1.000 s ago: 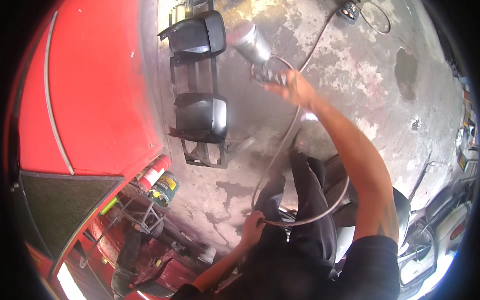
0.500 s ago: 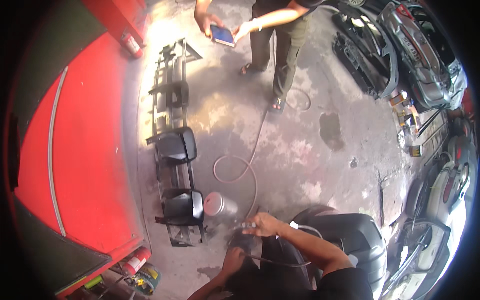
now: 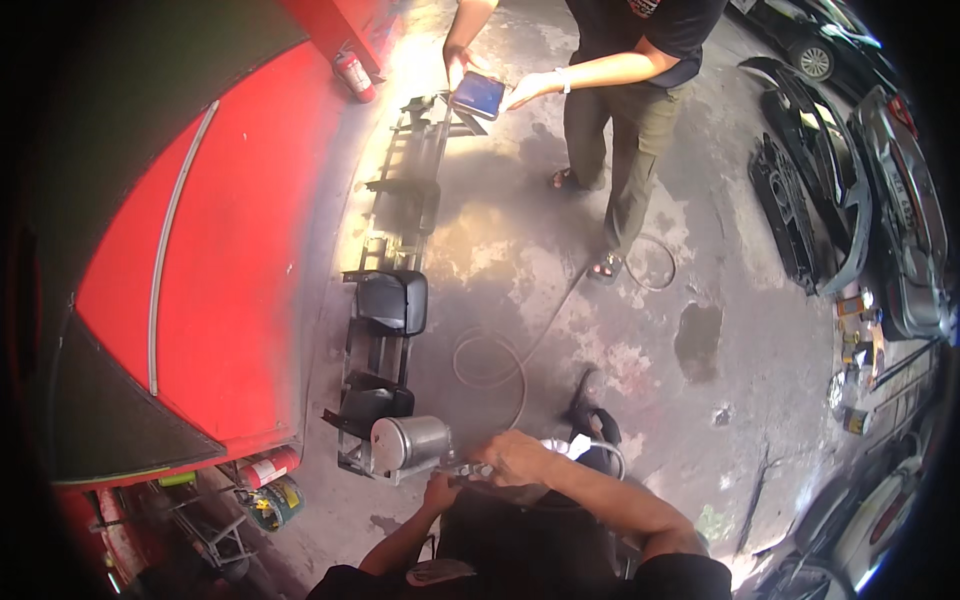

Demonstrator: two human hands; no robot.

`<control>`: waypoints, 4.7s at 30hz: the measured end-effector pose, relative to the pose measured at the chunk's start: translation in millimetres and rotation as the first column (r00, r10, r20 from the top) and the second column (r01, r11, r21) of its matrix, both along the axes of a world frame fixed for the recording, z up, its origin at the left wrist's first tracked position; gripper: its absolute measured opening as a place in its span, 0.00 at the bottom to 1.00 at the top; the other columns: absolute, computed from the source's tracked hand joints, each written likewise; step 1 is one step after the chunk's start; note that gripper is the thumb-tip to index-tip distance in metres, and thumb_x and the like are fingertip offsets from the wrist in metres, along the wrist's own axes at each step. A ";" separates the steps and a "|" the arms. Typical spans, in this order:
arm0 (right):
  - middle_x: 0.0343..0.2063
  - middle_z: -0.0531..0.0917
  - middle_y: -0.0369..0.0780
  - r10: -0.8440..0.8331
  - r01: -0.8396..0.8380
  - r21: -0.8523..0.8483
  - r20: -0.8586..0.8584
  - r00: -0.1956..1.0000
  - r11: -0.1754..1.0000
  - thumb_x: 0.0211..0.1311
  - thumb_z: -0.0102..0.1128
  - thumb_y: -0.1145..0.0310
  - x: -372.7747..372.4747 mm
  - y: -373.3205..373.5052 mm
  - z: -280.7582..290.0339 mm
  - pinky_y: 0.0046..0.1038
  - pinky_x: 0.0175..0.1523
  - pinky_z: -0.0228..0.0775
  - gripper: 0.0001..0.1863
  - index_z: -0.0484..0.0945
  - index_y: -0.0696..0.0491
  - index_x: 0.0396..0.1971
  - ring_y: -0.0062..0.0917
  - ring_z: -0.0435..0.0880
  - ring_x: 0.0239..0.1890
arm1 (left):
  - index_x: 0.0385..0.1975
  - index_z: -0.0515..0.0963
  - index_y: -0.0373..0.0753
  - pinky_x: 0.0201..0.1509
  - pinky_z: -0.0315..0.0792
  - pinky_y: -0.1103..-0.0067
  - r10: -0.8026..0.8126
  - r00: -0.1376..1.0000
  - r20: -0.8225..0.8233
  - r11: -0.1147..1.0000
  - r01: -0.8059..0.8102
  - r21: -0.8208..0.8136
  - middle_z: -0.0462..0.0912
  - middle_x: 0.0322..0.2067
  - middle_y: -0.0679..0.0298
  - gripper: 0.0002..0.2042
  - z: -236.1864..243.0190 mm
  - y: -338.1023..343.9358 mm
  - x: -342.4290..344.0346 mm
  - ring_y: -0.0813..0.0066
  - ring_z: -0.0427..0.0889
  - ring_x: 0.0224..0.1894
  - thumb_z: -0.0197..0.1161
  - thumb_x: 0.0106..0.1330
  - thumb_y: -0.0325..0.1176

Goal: The person uses a spray gun to apply paint to several black car parts arranged on a metal rack. They move around the rack to cover different angles and surfaces of the parts, including bumpers and trim pieces, ensuring even coverage.

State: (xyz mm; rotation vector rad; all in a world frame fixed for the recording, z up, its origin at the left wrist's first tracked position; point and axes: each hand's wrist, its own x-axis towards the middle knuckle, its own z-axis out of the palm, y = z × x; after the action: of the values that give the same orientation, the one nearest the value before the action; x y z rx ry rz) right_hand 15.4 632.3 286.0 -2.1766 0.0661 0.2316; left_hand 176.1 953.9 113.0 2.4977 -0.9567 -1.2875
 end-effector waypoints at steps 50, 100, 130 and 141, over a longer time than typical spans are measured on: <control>0.43 0.87 0.53 0.160 -0.146 -0.072 0.274 0.948 0.987 0.62 0.71 0.68 35.6 -598.9 252.4 0.46 0.45 0.79 0.27 0.78 0.65 0.60 0.52 0.87 0.43 | 0.58 0.84 0.48 0.48 0.79 0.61 0.210 0.948 -0.238 0.963 -0.243 -0.117 0.89 0.42 0.48 0.25 -24.4 -607.3 -73.1 0.57 0.89 0.45 0.68 0.67 0.55; 0.30 0.88 0.49 0.548 -0.550 0.082 0.045 0.835 0.831 0.69 0.69 0.53 868.1 -797.5 -241.0 0.40 0.40 0.78 0.21 0.86 0.56 0.47 0.39 0.89 0.32 | 0.43 0.76 0.42 0.56 0.71 0.54 0.929 0.369 0.017 0.367 -0.927 0.079 0.76 0.47 0.56 0.08 -146.2 -1119.3 145.7 0.49 0.76 0.54 0.62 0.67 0.33; 0.36 0.89 0.48 0.632 -0.617 0.303 0.058 0.773 0.726 0.65 0.74 0.56 826.3 -844.6 -305.4 0.40 0.48 0.78 0.22 0.85 0.56 0.51 0.41 0.89 0.39 | 0.34 0.81 0.36 0.43 0.74 0.57 0.844 0.535 -0.039 0.515 -0.828 -0.224 0.81 0.34 0.54 0.07 -125.1 -1087.5 216.3 0.48 0.82 0.41 0.63 0.55 0.22; 0.22 0.86 0.45 0.227 -0.332 0.316 0.325 0.918 0.889 0.68 0.68 0.64 847.2 -817.8 -337.2 0.41 0.33 0.79 0.09 0.88 0.53 0.40 0.42 0.86 0.24 | 0.35 0.80 0.37 0.45 0.74 0.58 0.792 0.611 -0.006 0.600 -0.779 -0.181 0.81 0.37 0.57 0.09 -122.4 -1094.2 215.2 0.51 0.82 0.44 0.62 0.53 0.21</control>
State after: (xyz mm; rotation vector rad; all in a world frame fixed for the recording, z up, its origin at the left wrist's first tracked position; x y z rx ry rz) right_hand 862.7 -185.5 -51.2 -1.8164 -0.4289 0.0873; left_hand 391.3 -140.4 -9.4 2.3585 0.1112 -0.7608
